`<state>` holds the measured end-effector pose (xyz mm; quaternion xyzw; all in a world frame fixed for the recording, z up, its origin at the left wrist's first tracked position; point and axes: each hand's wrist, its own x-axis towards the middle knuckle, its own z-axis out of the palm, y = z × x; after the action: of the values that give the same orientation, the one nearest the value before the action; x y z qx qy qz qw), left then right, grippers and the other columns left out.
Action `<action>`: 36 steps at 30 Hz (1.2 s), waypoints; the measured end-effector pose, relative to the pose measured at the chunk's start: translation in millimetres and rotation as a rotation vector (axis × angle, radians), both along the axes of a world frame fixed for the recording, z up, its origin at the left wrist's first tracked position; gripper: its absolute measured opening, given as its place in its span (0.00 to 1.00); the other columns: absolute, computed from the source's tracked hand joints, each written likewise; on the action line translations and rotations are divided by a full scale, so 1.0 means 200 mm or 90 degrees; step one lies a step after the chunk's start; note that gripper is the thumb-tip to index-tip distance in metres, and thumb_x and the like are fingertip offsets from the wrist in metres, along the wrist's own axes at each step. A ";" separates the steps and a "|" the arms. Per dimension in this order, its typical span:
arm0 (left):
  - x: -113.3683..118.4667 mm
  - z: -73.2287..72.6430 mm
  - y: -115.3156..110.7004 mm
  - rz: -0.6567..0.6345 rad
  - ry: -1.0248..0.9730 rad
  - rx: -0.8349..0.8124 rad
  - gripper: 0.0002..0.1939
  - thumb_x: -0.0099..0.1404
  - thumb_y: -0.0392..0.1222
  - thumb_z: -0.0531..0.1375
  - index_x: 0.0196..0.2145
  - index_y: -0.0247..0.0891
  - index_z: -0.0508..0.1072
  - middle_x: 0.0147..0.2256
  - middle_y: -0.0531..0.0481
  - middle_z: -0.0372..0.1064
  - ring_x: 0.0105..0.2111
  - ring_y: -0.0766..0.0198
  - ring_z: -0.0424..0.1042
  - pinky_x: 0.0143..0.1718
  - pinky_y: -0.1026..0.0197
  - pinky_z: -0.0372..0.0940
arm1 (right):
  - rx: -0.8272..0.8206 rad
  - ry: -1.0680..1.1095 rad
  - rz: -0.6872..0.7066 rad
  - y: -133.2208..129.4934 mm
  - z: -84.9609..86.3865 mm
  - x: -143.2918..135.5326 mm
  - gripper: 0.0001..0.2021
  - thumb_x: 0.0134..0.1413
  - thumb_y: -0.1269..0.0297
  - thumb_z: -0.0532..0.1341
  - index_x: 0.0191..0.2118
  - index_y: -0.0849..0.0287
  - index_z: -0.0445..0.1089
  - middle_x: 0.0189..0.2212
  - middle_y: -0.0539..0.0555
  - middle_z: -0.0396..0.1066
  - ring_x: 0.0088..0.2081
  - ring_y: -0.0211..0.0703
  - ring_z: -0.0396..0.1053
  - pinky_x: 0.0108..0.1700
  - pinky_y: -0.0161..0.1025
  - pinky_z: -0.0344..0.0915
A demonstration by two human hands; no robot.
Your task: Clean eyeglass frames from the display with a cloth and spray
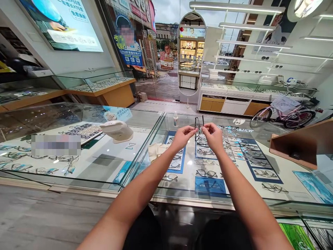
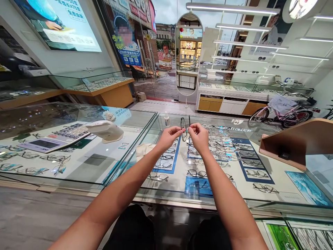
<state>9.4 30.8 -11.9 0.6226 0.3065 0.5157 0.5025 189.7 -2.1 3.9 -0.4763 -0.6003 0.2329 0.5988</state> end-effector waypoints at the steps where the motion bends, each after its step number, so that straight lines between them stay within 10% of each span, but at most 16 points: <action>1: 0.00 0.00 0.00 0.002 -0.002 0.000 0.23 0.59 0.62 0.74 0.39 0.38 0.84 0.39 0.44 0.81 0.43 0.55 0.77 0.48 0.55 0.69 | 0.001 0.005 -0.001 0.00 0.00 0.00 0.15 0.58 0.48 0.65 0.38 0.56 0.73 0.28 0.50 0.72 0.29 0.42 0.64 0.35 0.41 0.61; 20: -0.05 0.02 0.08 0.157 -0.172 -0.077 0.27 0.52 0.63 0.77 0.38 0.40 0.81 0.47 0.44 0.82 0.49 0.56 0.76 0.50 0.56 0.69 | -0.187 0.171 -0.076 0.09 -0.02 0.11 0.12 0.44 0.52 0.64 0.24 0.54 0.67 0.20 0.49 0.66 0.23 0.40 0.59 0.26 0.39 0.55; 36: -0.05 0.04 0.05 0.212 -0.171 0.029 0.22 0.56 0.59 0.76 0.37 0.39 0.82 0.42 0.44 0.82 0.48 0.53 0.79 0.58 0.50 0.70 | -0.039 0.005 -0.201 -0.04 0.01 -0.03 0.24 0.57 0.49 0.65 0.54 0.57 0.67 0.32 0.49 0.66 0.34 0.47 0.66 0.40 0.43 0.61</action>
<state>0.3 41.3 -4.4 0.5005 0.3237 0.6764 0.4326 183.4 -9.7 6.5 -0.5816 -0.5084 0.1558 0.6156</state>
